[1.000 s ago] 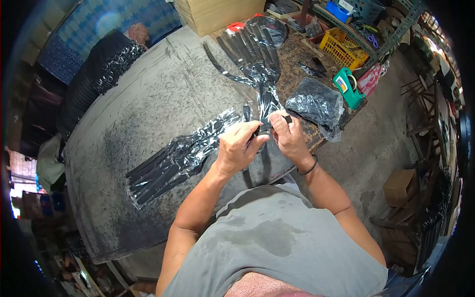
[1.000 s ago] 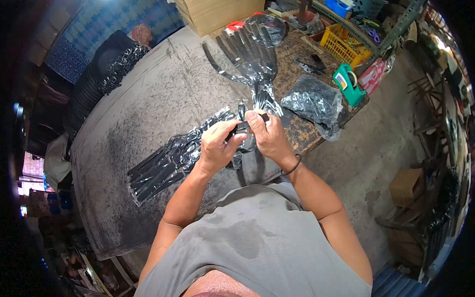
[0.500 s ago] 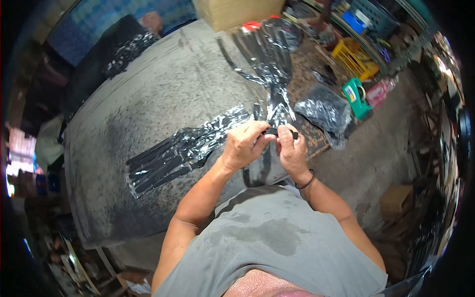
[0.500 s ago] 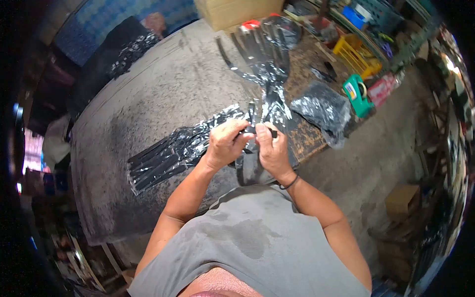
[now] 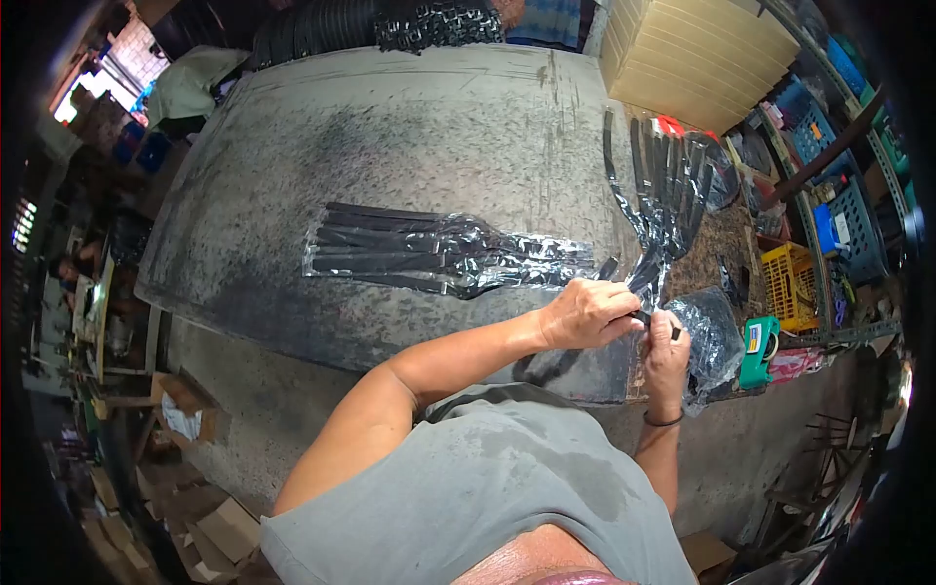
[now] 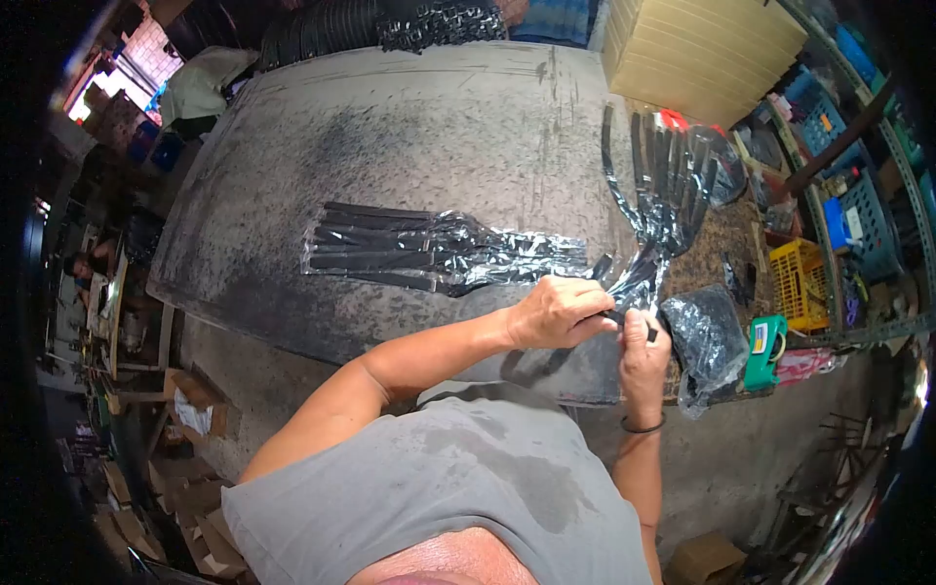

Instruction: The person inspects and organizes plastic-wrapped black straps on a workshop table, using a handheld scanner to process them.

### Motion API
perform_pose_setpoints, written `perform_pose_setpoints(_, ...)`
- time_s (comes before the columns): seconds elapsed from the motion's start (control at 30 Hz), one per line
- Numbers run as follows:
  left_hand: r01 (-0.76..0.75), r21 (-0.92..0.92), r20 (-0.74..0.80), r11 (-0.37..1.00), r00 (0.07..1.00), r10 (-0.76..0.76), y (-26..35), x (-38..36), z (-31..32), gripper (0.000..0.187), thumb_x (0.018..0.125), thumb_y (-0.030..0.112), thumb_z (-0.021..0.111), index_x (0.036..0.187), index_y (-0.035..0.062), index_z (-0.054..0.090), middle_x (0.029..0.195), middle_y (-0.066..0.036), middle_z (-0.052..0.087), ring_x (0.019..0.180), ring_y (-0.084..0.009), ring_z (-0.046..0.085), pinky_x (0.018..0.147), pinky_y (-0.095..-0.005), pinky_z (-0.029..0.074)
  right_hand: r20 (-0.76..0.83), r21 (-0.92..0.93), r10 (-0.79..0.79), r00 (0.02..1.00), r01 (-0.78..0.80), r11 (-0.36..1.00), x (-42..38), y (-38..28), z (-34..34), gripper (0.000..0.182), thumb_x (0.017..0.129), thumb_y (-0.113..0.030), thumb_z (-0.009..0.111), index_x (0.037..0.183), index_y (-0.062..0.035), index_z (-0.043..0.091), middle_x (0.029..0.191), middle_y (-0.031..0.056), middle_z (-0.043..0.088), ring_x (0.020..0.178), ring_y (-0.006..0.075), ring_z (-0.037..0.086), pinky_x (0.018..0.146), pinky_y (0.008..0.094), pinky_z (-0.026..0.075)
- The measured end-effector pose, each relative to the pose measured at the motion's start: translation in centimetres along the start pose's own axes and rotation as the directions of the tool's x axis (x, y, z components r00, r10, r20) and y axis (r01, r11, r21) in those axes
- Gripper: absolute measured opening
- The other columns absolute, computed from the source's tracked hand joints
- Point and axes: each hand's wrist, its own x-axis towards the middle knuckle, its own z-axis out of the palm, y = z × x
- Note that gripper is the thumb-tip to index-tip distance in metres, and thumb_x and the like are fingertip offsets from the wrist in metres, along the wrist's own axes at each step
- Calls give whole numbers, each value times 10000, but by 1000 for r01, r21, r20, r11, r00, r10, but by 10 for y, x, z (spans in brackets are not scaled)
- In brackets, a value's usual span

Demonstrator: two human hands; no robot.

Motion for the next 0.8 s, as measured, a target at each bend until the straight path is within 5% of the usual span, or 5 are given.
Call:
perform_pose_setpoints(0.3, 72, 1, -8, 997, 997, -72, 6, 10, 0, 401, 681, 270, 809, 944, 29, 626, 840, -115, 650, 744, -274, 645, 644, -341, 529, 69, -52, -57, 996, 60, 997, 16, -19, -12, 427, 967, -410, 484, 725, -61, 524, 600, -53, 445, 522, 30, 381, 457, 208, 286)
perform_pose_setpoints(0.37, 89, -156, 8, 984, 996, -89, 7, 10, -1, 570, 700, 247, 817, 1164, 30, 569, 971, -124, 653, 820, -202, 656, 716, -308, 524, 94, -155, -127, 987, 141, 978, 20, -23, -17, 513, 945, -499, 472, 707, -47, 524, 588, -40, 467, 544, 48, 415, 471, 231, 316)
perform_pose_setpoints(0.47, 452, -462, 311, 763, 889, -338, 9, 8, -10, 690, 772, 119, 737, 1361, 33, 388, 1047, -85, 598, 877, -110, 563, 778, -253, 468, 132, -187, -147, 980, 170, 967, 23, -30, -24, 553, 935, -532, 461, 697, -37, 527, 589, -29, 482, 553, 57, 429, 479, 240, 330)
perform_pose_setpoints(0.63, 432, -558, 409, 709, 886, -219, -8, 6, -16, 454, 835, 200, 695, 1223, 26, 537, 938, -39, 634, 806, -118, 581, 711, -279, 482, 223, -198, -198, 955, 243, 950, 28, -37, -33, 567, 937, -528, 459, 695, -22, 540, 588, -8, 489, 560, 65, 431, 490, 253, 345)
perform_pose_setpoints(0.8, 650, -439, 548, 621, 741, -388, 0, 13, -16, 193, 860, 211, 669, 910, 28, 634, 686, 38, 554, 616, -39, 453, 547, -231, 391, 251, -238, -267, 930, 327, 915, 35, -47, -32, 525, 942, -485, 485, 710, -19, 550, 603, -11, 485, 572, 69, 417, 501, 255, 341)
